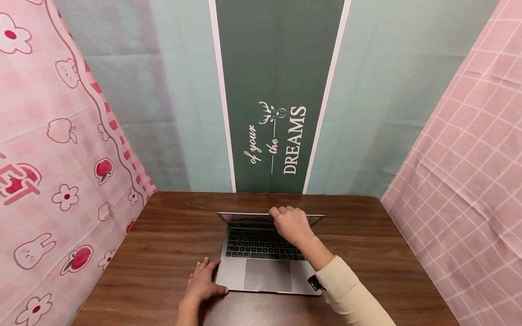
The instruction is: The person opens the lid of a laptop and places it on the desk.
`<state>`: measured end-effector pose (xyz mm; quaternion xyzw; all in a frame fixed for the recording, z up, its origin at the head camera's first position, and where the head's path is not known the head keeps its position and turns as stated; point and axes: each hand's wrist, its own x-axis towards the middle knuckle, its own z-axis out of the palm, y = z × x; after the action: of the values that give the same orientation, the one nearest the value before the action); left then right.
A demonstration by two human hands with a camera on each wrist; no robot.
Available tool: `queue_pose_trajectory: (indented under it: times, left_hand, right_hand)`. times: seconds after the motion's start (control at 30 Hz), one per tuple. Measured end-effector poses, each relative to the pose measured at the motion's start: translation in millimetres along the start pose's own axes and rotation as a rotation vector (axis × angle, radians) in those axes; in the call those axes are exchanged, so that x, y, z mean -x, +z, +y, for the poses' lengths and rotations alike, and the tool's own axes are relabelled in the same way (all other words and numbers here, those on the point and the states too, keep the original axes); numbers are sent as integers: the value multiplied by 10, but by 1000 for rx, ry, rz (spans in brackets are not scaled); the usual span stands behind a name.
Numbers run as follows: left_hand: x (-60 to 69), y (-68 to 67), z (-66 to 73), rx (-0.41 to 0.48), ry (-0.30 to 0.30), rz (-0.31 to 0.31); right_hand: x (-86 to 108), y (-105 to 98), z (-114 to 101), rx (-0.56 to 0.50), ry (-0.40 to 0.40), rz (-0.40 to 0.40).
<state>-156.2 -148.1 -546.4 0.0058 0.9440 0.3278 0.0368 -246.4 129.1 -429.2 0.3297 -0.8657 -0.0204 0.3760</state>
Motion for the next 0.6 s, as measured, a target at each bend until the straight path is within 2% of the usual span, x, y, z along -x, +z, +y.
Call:
queue_pose_trajectory:
  times: [0.17, 0.37, 0.6]
  left_hand:
    - [-5, 1, 18, -7, -10, -2]
    - [-14, 18, 51, -10, -4, -2]
    - [-5, 15, 50, -6, -36, -7]
  right_hand:
    - [-68, 65, 65, 37, 3, 29]
    - [-172, 113, 151, 80, 23, 2]
    - [-323, 209, 234, 82, 58, -41]
